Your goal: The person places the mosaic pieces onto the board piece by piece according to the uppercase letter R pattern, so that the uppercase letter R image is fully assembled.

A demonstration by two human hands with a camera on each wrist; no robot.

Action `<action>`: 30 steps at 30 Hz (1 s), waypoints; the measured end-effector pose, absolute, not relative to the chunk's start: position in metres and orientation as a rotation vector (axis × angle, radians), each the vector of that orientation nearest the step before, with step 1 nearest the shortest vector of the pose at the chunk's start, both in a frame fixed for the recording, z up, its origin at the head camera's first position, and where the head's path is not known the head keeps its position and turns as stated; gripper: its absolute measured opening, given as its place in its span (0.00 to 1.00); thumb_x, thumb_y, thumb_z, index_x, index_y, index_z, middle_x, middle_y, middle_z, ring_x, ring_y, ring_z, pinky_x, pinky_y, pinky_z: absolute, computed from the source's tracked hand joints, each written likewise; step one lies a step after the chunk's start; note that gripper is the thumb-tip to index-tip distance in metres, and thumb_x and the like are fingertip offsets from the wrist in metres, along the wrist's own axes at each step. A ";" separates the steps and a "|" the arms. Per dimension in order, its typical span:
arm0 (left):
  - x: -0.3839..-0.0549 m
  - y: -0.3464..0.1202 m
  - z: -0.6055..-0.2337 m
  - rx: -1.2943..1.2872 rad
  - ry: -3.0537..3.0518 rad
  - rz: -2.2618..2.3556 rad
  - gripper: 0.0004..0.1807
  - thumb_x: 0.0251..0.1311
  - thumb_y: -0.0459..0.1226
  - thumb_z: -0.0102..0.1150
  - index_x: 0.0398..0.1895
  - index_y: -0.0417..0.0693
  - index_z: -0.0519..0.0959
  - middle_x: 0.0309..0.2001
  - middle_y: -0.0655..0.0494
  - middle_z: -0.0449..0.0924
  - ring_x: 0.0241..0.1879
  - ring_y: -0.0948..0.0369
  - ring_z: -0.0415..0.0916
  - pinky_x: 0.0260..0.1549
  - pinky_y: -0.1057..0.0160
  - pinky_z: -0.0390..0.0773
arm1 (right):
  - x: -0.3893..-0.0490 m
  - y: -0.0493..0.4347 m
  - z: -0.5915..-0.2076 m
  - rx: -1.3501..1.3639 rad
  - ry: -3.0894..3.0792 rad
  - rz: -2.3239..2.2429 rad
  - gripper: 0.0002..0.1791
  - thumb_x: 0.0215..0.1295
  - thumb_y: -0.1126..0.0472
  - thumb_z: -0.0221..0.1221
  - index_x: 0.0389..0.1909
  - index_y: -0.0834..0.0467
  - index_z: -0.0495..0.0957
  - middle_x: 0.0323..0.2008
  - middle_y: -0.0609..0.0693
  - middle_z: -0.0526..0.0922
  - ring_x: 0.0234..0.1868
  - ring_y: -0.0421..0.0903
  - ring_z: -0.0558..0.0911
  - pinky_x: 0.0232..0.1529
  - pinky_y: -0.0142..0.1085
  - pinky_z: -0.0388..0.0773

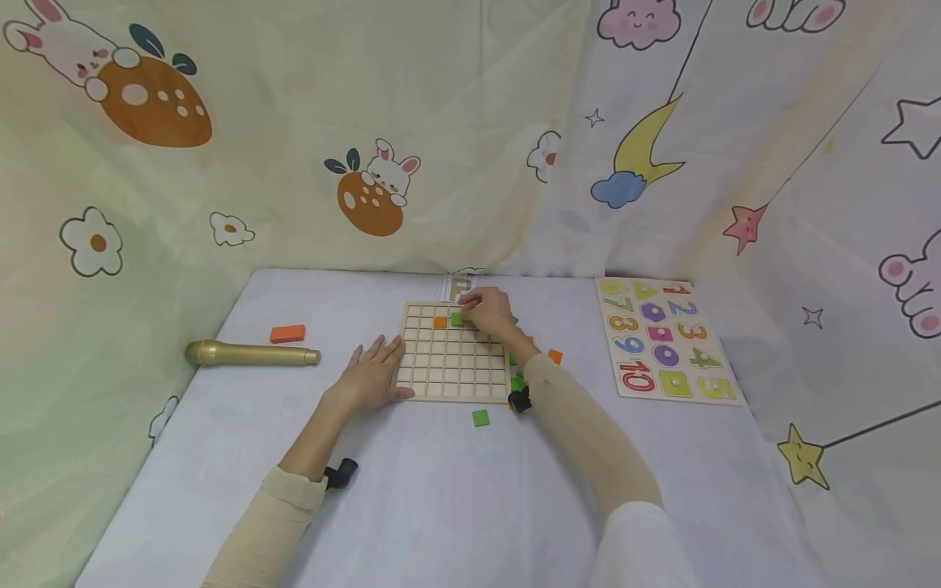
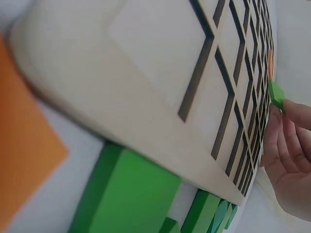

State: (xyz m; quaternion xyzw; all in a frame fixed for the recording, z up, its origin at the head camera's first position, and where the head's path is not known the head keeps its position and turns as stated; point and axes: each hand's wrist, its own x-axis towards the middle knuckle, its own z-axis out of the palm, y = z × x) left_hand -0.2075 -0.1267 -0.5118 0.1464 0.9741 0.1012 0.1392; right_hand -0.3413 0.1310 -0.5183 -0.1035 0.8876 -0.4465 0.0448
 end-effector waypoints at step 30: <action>-0.208 -0.127 -0.513 0.406 2.817 0.296 0.56 0.64 0.60 0.67 0.83 0.40 0.53 0.84 0.46 0.46 0.83 0.42 0.37 0.79 0.35 0.39 | -0.338 0.134 -0.508 -0.325 2.746 -1.301 0.12 0.63 0.63 0.73 0.46 0.60 0.88 0.38 0.53 0.90 0.41 0.51 0.88 0.49 0.46 0.85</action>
